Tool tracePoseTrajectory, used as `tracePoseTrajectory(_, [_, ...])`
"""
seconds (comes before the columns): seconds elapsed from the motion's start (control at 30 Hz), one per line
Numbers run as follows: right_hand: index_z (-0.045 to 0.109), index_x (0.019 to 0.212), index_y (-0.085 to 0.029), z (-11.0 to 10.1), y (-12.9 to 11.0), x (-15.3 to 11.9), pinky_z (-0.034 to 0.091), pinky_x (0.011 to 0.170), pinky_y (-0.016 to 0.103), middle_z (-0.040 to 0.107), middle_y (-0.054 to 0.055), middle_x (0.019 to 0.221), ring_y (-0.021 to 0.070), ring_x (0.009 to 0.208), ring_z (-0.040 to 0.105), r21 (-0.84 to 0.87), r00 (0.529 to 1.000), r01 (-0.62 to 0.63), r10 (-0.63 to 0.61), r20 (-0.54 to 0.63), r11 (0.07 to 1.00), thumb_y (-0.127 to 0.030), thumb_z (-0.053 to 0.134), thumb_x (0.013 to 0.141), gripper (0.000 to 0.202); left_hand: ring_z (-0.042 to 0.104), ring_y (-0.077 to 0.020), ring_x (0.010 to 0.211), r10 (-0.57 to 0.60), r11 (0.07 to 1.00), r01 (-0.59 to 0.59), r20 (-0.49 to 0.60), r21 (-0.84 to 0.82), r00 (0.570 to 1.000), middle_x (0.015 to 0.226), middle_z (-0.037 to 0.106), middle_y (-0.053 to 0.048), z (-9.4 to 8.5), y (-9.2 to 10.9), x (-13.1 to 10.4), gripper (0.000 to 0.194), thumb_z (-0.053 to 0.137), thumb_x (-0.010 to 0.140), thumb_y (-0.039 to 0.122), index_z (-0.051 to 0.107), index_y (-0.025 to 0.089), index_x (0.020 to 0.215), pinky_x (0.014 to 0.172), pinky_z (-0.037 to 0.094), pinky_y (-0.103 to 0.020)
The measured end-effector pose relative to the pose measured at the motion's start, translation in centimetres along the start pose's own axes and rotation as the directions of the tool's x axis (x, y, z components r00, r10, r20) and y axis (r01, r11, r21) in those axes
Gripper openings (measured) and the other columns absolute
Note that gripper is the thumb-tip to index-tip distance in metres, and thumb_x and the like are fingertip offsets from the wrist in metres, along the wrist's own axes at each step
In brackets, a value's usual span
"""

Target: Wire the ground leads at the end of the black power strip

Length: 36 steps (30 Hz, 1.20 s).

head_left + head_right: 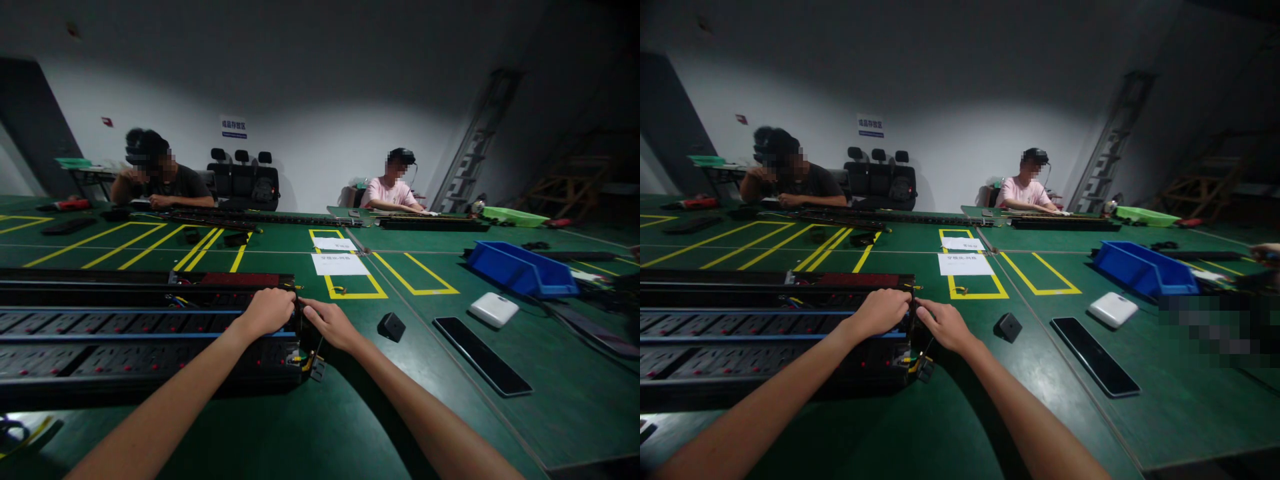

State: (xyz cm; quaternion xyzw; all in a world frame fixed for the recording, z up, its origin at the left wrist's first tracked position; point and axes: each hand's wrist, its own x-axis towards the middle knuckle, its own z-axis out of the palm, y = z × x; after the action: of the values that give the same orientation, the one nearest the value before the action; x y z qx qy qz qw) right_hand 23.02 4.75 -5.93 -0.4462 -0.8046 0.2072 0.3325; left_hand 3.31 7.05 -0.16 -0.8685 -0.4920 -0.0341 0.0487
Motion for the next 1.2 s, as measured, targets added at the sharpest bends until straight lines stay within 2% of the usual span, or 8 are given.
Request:
tracePoseTrajectory(0.37, [0.062, 0.138, -0.025, 0.03, 0.03, -0.03, 0.049, 0.101, 0.046, 0.066, 0.007, 0.135, 0.0296, 0.122, 0.064, -0.010, 1.000, -0.002, 0.002, -0.004, 1.000, -0.054, 0.038, 0.103, 0.051, 0.072, -0.0327, 0.091, 0.014, 1.000, -0.014, -0.013, 0.001, 1.000, 0.098, 0.075, -0.013, -0.10, 0.04, -0.07, 0.031, 0.038, 0.093, 0.023, 0.069, 0.019, 0.095, 0.079, 0.055, -0.045])
tracePoseTrajectory(1.2, [0.062, 0.137, -0.027, 0.01, 0.03, -0.05, 0.049, 0.100, 0.045, 0.067, 0.006, 0.134, 0.0288, 0.122, 0.064, -0.001, 1.000, -0.004, 0.004, -0.003, 1.000, -0.053, 0.037, 0.103, 0.050, 0.072, -0.0305, 0.092, -0.002, 1.000, 0.002, 0.000, 0.011, 1.000, 0.100, 0.075, -0.013, -0.10, 0.13, -0.06, 0.032, 0.038, 0.094, 0.023, 0.070, 0.020, 0.097, 0.082, 0.055, -0.042])
